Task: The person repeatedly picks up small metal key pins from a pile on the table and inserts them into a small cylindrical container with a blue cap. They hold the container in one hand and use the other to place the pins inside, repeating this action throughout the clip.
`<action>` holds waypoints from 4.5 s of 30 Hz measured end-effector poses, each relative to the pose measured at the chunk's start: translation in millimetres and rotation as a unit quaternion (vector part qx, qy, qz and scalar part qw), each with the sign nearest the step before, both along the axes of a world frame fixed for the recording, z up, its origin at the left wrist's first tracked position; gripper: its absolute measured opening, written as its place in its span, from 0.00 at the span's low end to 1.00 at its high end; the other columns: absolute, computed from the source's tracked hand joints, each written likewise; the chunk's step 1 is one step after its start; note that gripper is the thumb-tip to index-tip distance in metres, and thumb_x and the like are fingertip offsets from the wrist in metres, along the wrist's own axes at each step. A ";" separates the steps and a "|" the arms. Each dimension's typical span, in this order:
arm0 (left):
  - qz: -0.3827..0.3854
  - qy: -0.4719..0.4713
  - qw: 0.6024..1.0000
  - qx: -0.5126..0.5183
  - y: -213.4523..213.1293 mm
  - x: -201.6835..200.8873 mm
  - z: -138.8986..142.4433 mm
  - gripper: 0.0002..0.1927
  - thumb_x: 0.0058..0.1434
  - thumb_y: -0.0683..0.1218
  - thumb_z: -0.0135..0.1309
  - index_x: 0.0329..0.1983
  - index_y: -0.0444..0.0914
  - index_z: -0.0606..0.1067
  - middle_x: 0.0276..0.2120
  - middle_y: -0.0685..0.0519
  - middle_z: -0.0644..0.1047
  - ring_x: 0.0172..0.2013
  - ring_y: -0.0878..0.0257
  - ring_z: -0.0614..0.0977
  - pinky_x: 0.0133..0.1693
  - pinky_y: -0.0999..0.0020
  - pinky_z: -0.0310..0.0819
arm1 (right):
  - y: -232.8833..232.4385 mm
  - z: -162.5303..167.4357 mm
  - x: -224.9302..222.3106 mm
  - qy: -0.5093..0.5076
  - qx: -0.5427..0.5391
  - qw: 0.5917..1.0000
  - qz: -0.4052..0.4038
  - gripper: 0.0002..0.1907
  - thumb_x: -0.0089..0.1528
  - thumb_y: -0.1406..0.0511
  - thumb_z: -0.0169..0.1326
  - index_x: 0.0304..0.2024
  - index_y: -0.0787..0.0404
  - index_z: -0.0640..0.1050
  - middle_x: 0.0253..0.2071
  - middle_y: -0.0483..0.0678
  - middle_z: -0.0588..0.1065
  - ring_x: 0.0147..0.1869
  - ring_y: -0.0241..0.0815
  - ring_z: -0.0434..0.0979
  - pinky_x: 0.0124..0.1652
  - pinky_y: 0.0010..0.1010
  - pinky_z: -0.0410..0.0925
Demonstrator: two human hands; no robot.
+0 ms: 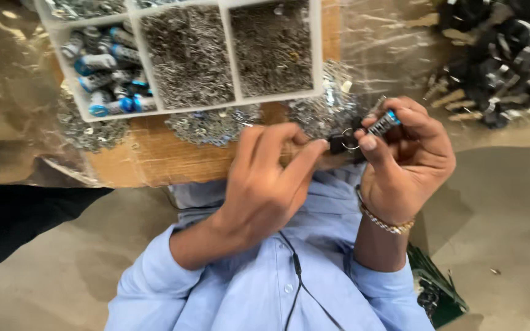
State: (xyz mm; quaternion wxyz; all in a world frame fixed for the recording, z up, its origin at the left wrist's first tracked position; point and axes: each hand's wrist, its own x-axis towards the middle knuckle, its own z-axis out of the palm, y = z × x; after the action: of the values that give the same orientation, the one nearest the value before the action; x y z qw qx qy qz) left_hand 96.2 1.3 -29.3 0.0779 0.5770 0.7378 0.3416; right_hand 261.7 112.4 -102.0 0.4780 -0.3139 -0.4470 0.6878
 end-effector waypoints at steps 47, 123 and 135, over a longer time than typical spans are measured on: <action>0.010 -0.189 0.980 0.060 -69.5 -21.3 13.7 0.19 0.56 0.34 0.69 0.50 0.38 0.79 0.45 0.54 0.79 0.42 0.57 0.78 0.41 0.67 0.75 | -65.1 27.0 -1.9 -0.051 -0.145 0.953 0.260 0.19 0.57 0.81 0.62 0.50 0.72 0.77 0.56 0.60 0.72 0.50 0.45 0.81 0.42 0.31 0.81; -0.041 -0.135 0.989 0.048 -111.2 -52.6 15.7 0.16 0.56 0.39 0.69 0.47 0.40 0.79 0.42 0.53 0.77 0.41 0.57 0.74 0.42 0.66 0.73 | -71.6 34.0 -38.3 -0.123 -0.028 0.909 0.396 0.18 0.53 0.76 0.69 0.46 0.68 0.82 0.50 0.53 0.76 0.46 0.37 0.79 0.41 0.21 0.74; 0.170 0.085 0.979 -0.069 -123.8 -63.3 2.4 0.22 0.61 0.45 0.67 0.58 0.34 0.78 0.44 0.48 0.74 0.45 0.50 0.75 0.47 0.58 0.72 | -70.2 23.7 -36.1 -0.056 -0.143 0.913 0.379 0.21 0.55 0.81 0.65 0.50 0.70 0.79 0.52 0.59 0.74 0.47 0.46 0.84 0.44 0.34 0.83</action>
State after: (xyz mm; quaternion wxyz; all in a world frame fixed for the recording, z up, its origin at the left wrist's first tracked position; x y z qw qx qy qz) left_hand 32.9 -122.5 -27.0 -0.0045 0.4632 0.8509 0.2480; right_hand 225.6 42.2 -78.3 0.1055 -0.2238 -0.4556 0.8551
